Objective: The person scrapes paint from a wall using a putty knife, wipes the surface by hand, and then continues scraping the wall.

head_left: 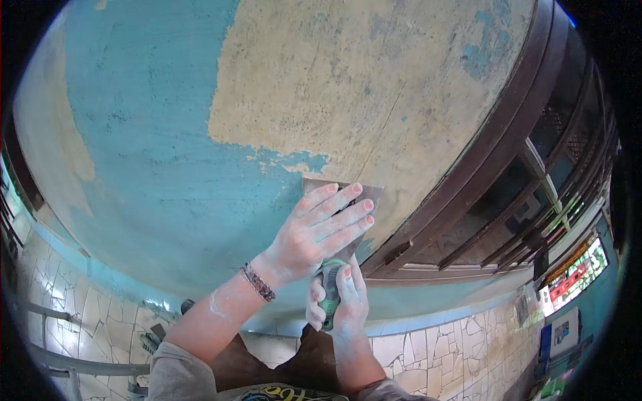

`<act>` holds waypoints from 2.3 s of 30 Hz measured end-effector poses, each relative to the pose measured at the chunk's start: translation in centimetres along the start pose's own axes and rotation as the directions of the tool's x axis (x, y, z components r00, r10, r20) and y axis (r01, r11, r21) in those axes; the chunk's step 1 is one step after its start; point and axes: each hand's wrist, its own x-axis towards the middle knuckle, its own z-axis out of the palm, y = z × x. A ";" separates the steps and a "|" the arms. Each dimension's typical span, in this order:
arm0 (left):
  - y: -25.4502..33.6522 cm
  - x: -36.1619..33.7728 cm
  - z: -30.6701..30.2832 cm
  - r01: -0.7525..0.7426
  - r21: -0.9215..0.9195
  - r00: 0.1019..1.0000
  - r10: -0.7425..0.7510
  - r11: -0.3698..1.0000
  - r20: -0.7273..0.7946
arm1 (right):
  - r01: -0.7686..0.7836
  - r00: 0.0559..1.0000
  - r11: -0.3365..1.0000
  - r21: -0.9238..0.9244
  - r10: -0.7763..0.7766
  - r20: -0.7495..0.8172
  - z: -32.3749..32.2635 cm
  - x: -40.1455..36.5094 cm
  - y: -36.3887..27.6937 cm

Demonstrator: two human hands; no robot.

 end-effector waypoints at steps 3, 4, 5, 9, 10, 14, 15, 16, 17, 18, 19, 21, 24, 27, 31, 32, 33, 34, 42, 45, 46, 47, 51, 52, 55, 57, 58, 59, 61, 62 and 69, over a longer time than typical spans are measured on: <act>-0.3 0.8 -0.3 -0.003 -0.008 1.000 0.003 1.000 -0.008 | 0.033 0.998 0.999 0.003 -0.033 -0.045 0.8 0.5 -0.1; -0.4 1.2 -0.5 -0.003 -0.007 1.000 0.003 1.000 -0.011 | 0.033 0.998 0.999 -0.009 -0.034 -0.054 0.8 0.6 0.0; -0.3 0.9 -0.5 0.003 -0.011 1.000 -0.003 1.000 -0.005 | 0.034 0.997 0.999 -0.016 -0.035 -0.063 0.9 0.6 0.1; -0.6 0.6 -0.2 -0.020 -0.007 1.000 0.020 1.000 -0.004 | 0.039 0.999 0.996 -0.085 -0.040 -0.016 0.2 0.4 0.1; -0.5 0.6 0.0 -0.018 -0.007 1.000 0.018 1.000 -0.009 | 0.052 0.998 0.996 -0.072 -0.054 -0.027 0.3 0.6 0.1; -0.8 1.7 -0.8 -0.034 0.014 0.999 0.034 0.999 0.009 | 0.042 0.997 0.999 -0.031 -0.044 -0.061 1.2 1.0 -0.3; -0.6 1.2 -0.6 -0.022 0.002 1.000 0.022 1.000 0.017 | 0.037 0.997 0.999 -0.027 -0.038 -0.060 1.2 0.8 -0.4; -0.3 0.8 -0.3 -0.012 -0.011 1.000 0.012 1.000 0.021 | 0.010 1.000 1.000 0.021 -0.010 -0.014 0.3 0.2 -0.4; 0.0 0.4 0.0 -0.001 -0.020 1.000 0.002 1.000 0.022 | 0.019 1.000 1.000 0.003 -0.019 -0.015 -0.1 -0.2 -0.2; 0.2 0.3 0.1 0.006 -0.023 1.000 -0.006 1.000 0.019 | 0.030 0.999 0.999 -0.016 -0.030 -0.010 -0.3 -0.2 -0.2; 0.3 0.4 0.2 0.016 -0.028 1.000 -0.015 0.999 0.018 | 0.039 0.999 0.999 -0.034 -0.040 -0.008 -0.4 0.0 -0.2; -0.1 1.0 0.3 -0.007 -0.028 1.000 0.007 1.000 0.011 | 0.050 0.999 0.999 0.007 -0.050 -0.019 0.3 0.2 -0.9; 0.2 1.4 0.0 0.006 -0.021 1.000 -0.005 1.000 0.026 | 0.016 0.998 1.000 -0.017 -0.017 -0.065 0.0 -0.2 -0.8; 0.2 0.8 0.3 0.000 -0.025 1.000 0.001 1.000 0.028 | 0.014 0.998 0.998 -0.060 -0.018 -0.063 0.2 0.1 -1.0; -0.1 2.4 -0.3 -0.028 0.002 0.999 0.028 1.000 0.019 | 0.095 0.995 0.995 -0.016 -0.096 -0.023 0.7 1.0 -1.3; 0.1 2.6 -0.7 -0.038 0.016 0.999 0.037 0.999 0.039 | 0.104 0.994 0.994 -0.028 -0.105 -0.041 0.8 1.0 -1.2; 0.3 2.2 -1.1 -0.007 0.019 0.999 0.006 1.000 0.051 | 0.118 0.993 0.991 -0.056 -0.119 -0.022 0.5 0.9 -1.0; 0.8 1.3 -1.5 0.026 0.021 0.998 -0.027 0.999 0.060 | 0.132 0.991 0.987 -0.088 -0.132 -0.003 -0.3 0.7 -0.6; 11.4 -9.7 0.6 0.664 -0.737 0.401 -0.892 0.127 0.207 | 0.230 0.956 0.960 -0.162 -0.253 -0.145 -1.1 1.2 1.8; 11.5 -8.4 -0.1 0.554 -0.832 0.318 -0.918 -0.023 0.237 | 0.260 0.936 0.925 -0.279 -0.312 -0.163 -1.0 2.0 2.3; 11.3 -7.4 -0.4 0.687 -0.727 0.334 -0.893 0.011 0.302 | 0.214 0.943 0.885 -0.413 -0.298 -0.148 -1.1 1.9 1.7; 11.0 -7.5 -0.5 0.719 -0.695 0.330 -0.878 -0.003 0.346 | 0.206 0.941 0.832 -0.515 -0.313 -0.129 -1.4 2.0 1.2; 10.1 -8.4 -0.8 0.766 -0.639 0.286 -0.859 -0.061 0.425 | 0.250 0.899 0.754 -0.607 -0.413 -0.143 -3.1 3.3 -0.2; 10.1 -8.7 -1.0 0.753 -0.647 0.263 -0.847 -0.118 0.461 | 0.241 0.887 0.793 -0.560 -0.414 -0.206 -3.3 3.5 -0.9; 10.6 -9.1 -0.9 0.720 -0.656 0.240 -0.805 -0.228 0.543 | 0.127 0.909 0.853 -0.507 -0.305 -0.285 -2.9 3.5 -1.4; 10.7 -9.1 -0.8 0.696 -0.665 0.244 -0.782 -0.271 0.574 | -0.062 0.955 0.882 -0.468 -0.084 -0.286 -2.2 3.7 -0.8; 10.7 -9.0 -0.7 0.681 -0.673 0.246 -0.774 -0.290 0.583 | -0.017 0.961 0.962 -0.273 -0.059 -0.269 -1.5 4.2 0.6; 10.7 -8.8 -0.7 0.665 -0.679 0.248 -0.767 -0.310 0.592 | -0.041 0.970 0.977 -0.210 -0.012 -0.243 -0.9 4.5 0.7; 10.0 -8.2 -1.2 0.696 -0.656 0.228 -0.777 -0.292 0.587 | -0.093 0.981 0.993 -0.079 0.078 -0.177 0.5 5.4 -0.1; 9.6 -7.8 -1.6 0.712 -0.643 0.218 -0.783 -0.281 0.583 | -0.058 0.985 0.995 -0.077 0.044 -0.166 1.2 5.8 -0.7; 9.1 -6.1 -3.1 0.662 -0.681 0.258 -0.758 -0.313 0.599 | -0.019 0.967 0.997 -0.072 0.001 -0.255 3.3 6.0 -1.7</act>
